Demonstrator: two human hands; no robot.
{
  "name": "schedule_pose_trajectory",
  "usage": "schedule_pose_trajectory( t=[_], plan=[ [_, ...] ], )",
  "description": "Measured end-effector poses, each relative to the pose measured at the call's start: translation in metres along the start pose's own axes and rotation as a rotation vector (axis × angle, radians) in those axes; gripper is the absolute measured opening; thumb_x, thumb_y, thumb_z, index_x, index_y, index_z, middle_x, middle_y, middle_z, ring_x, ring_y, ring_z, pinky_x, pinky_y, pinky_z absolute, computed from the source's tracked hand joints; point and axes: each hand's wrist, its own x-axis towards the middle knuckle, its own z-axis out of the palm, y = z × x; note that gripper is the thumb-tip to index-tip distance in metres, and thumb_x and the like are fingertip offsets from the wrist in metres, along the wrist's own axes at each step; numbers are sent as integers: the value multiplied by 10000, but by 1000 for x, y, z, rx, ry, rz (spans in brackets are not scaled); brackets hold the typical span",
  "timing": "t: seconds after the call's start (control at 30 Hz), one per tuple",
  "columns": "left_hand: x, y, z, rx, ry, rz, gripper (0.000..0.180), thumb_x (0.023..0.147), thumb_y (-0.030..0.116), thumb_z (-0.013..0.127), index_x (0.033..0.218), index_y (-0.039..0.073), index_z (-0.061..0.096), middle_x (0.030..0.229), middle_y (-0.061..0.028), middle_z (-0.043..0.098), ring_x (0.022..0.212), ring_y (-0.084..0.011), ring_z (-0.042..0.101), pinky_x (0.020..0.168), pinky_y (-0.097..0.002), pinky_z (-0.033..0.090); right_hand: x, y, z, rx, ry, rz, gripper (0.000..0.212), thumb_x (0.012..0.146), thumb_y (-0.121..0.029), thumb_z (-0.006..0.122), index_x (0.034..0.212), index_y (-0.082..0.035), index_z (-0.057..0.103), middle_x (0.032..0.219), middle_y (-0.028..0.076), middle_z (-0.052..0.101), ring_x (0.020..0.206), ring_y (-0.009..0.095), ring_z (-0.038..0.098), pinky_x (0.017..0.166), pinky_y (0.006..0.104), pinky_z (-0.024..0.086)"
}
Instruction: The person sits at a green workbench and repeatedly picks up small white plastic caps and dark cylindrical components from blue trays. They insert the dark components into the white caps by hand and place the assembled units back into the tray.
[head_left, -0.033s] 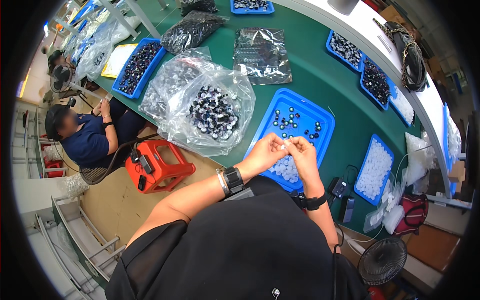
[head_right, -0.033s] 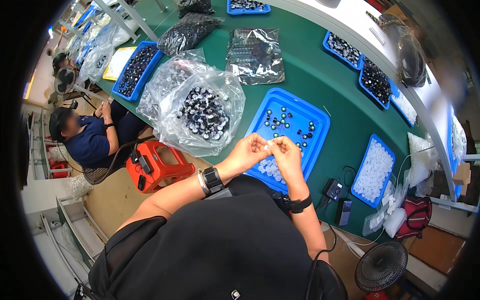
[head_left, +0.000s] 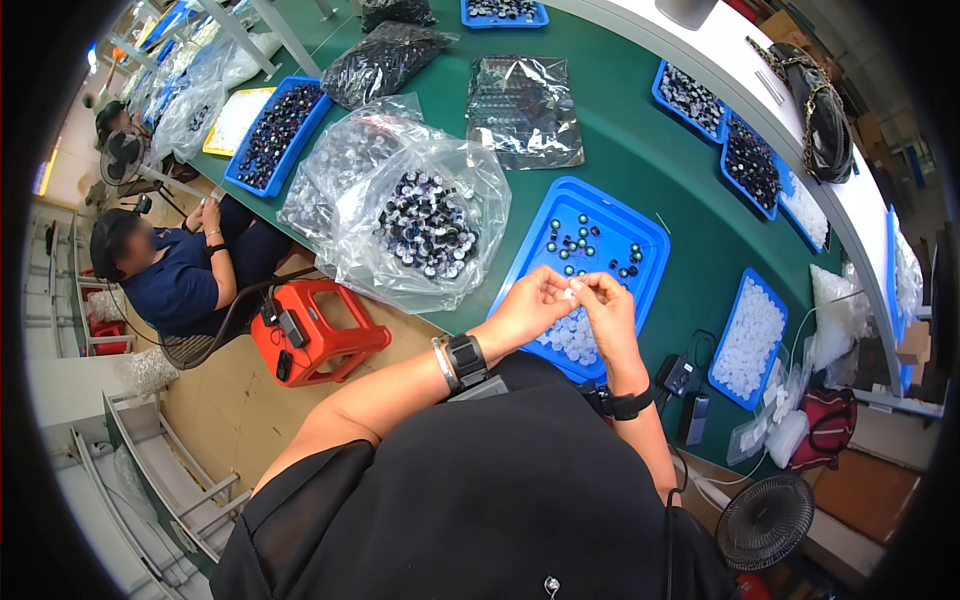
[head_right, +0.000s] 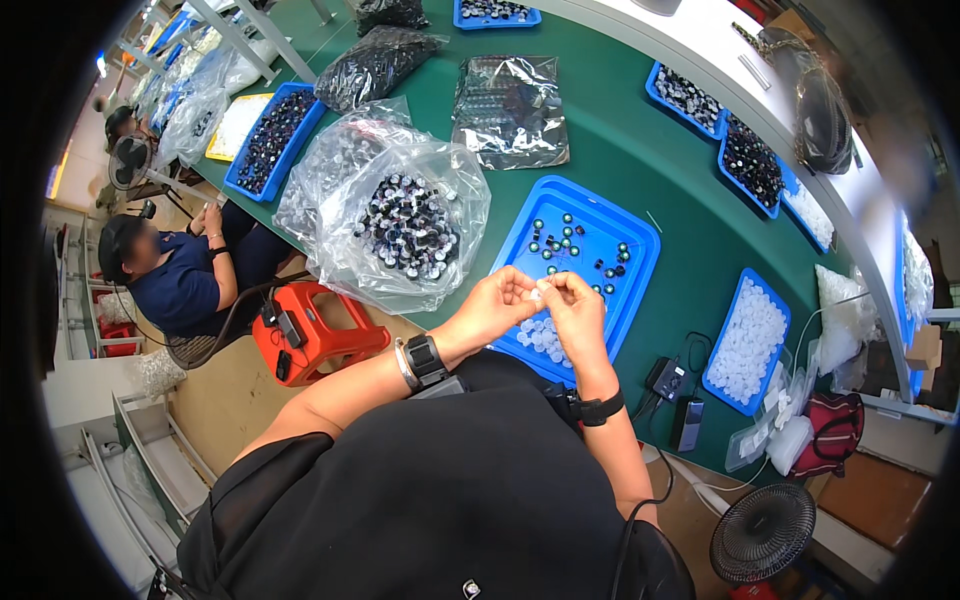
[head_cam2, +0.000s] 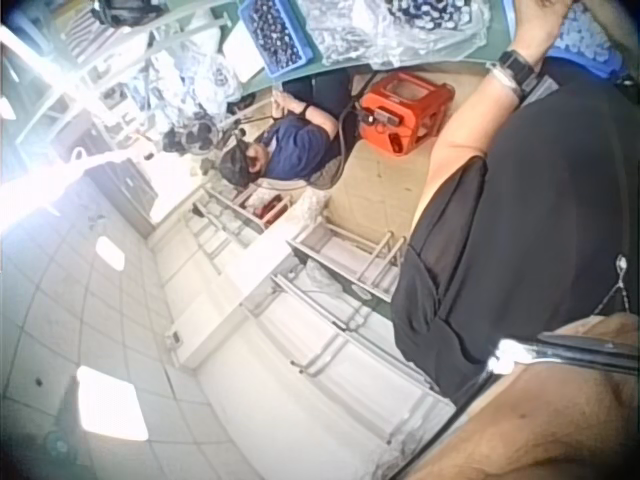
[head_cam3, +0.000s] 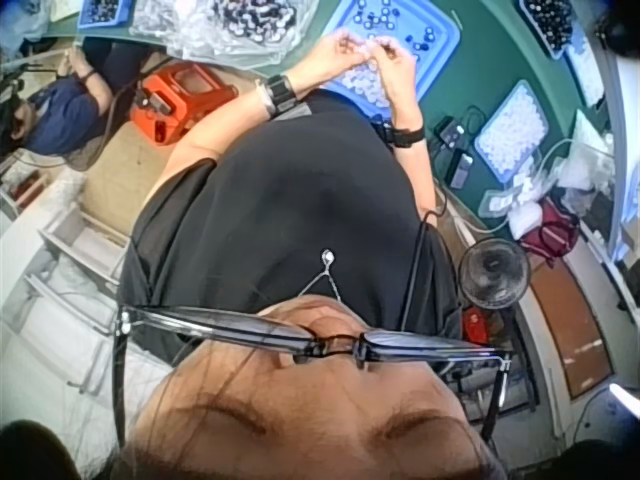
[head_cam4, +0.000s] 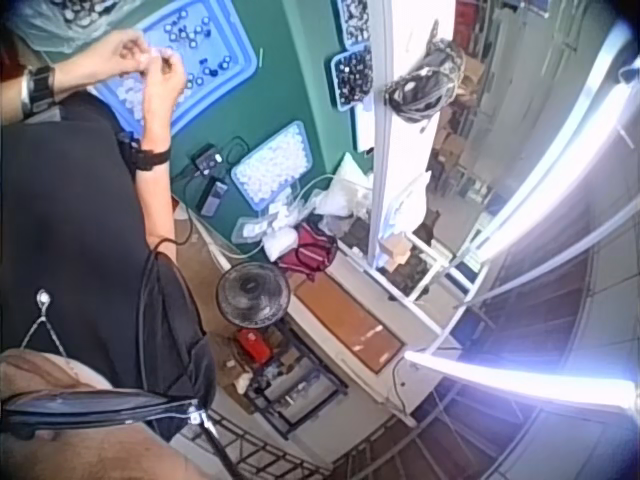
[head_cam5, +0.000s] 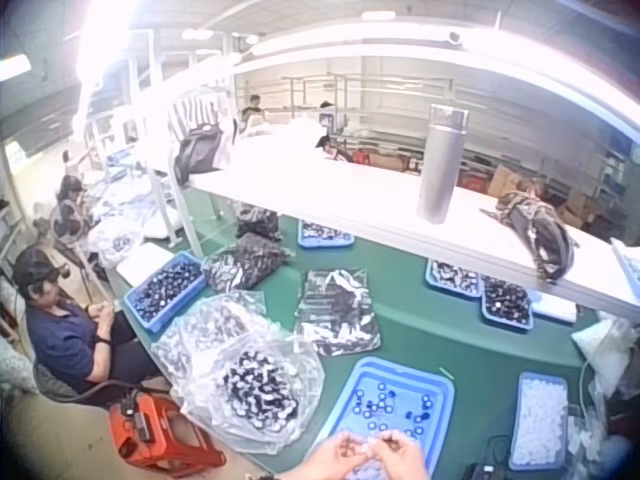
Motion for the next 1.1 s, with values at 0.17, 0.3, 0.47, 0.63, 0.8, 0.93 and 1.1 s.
schedule_pose_trajectory(
  t=[0.17,0.3,0.47,0.63,0.8,0.93,1.1],
  plan=[
    [0,8,-8,-506,-54,-449,355,911,328,588,1018,-10,562,886,-70,614,820,-154,612,752,-280,525,-5,-16,0,-206,84,-125,90,840,-75,656,833,12,630,810,17,614,722,70,563,642,219,458],
    [-2,1,-11,-618,-161,-490,283,917,256,588,1034,-2,566,922,-69,623,853,-149,615,773,-285,526,-6,-7,3,-84,54,-131,106,858,-98,647,858,2,614,754,9,604,653,69,553,596,213,450],
    [-3,4,-2,-260,-21,-54,214,891,122,620,1063,12,561,926,-50,620,842,-108,602,775,-252,508,0,0,-2,183,29,144,129,896,-149,608,867,-27,574,726,23,600,596,74,549,548,216,458],
    [-3,5,-1,-37,-52,129,299,851,70,654,1119,-1,542,924,-46,610,858,-97,594,785,-239,494,2,1,-7,373,-10,298,130,903,-164,597,843,-58,552,711,22,591,586,85,557,543,224,475],
    [-4,11,3,8,-12,48,306,855,95,659,1117,-18,551,906,-59,629,814,-97,603,739,-240,505,2,3,-7,383,13,285,119,903,-160,594,842,-66,552,708,20,588,584,84,556,545,221,476],
    [-3,11,1,-3,-26,-47,268,866,115,652,1075,-31,569,877,-70,648,755,-96,608,685,-239,513,0,-5,-3,334,22,287,127,907,-165,587,847,-59,551,707,22,587,582,83,553,550,217,474],
    [-3,7,3,-41,-28,-26,224,878,93,629,1053,-34,570,875,-79,652,760,-104,618,689,-238,520,-1,-3,-1,376,5,326,136,917,-175,570,868,-56,527,708,15,567,580,75,528,538,216,449]
  ],
)
